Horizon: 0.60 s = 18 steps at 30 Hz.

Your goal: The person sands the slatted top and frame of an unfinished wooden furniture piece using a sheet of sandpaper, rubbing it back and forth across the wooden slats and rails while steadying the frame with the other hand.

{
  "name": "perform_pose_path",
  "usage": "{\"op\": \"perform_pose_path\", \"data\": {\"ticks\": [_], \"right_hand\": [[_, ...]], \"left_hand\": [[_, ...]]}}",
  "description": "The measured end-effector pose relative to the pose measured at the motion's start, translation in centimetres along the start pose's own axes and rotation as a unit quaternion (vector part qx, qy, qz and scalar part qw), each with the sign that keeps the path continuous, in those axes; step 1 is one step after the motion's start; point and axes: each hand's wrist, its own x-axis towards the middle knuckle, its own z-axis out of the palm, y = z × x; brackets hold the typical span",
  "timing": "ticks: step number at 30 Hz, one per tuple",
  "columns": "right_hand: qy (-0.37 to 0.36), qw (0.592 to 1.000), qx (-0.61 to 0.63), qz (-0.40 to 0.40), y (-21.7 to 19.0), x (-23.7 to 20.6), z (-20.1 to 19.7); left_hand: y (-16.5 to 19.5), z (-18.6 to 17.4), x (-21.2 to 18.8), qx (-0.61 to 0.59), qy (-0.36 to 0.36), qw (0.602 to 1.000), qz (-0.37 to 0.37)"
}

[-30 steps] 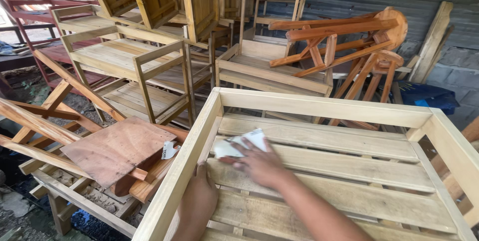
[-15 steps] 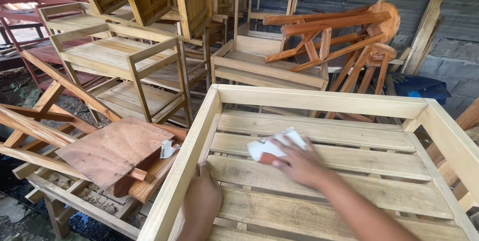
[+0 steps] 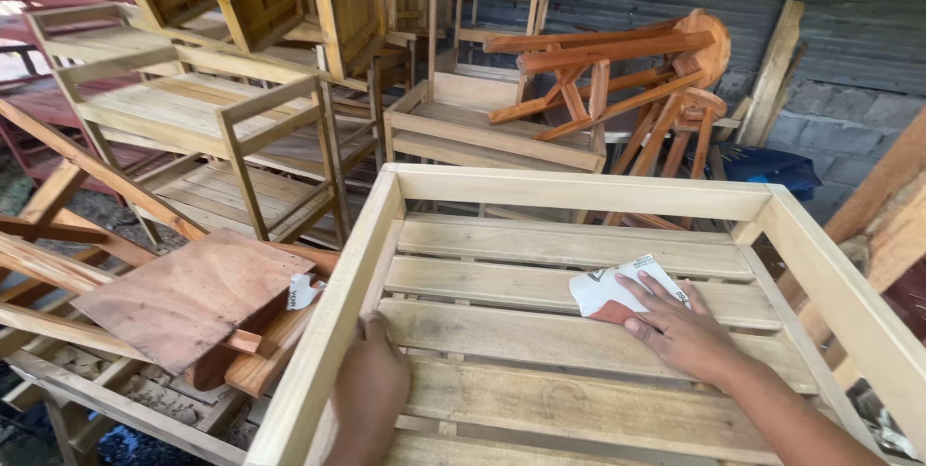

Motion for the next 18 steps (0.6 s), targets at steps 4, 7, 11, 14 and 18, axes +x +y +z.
{"op": "perform_pose_path", "data": {"ticks": [4, 7, 11, 14, 18], "right_hand": [[-0.042, 0.999, -0.011, -0.023, -7.1, 1.9, -0.2], [-0.045, 0.996, 0.05, -0.063, -13.5, 2.9, -0.9], [-0.052, 0.997, 0.033, -0.041, -10.2, 1.5, -1.2], [-0.037, 0.999, -0.023, 0.022, -0.3, -0.5, -0.3], [-0.015, 0.999, 0.01, 0.05, 6.9, -1.6, 1.6]], "left_hand": [[0.5, -0.1, 0.0, 0.022, -0.004, 1.0, -0.001], [0.4, -0.6, -0.2, 0.023, -0.026, 0.999, -0.005], [0.0, -1.1, -0.4, 0.026, 0.046, 0.997, 0.06], [-0.1, -1.0, -0.5, 0.012, -0.027, 1.0, 0.011], [0.2, -0.4, -0.6, 0.022, 0.001, 1.0, 0.017]]}}
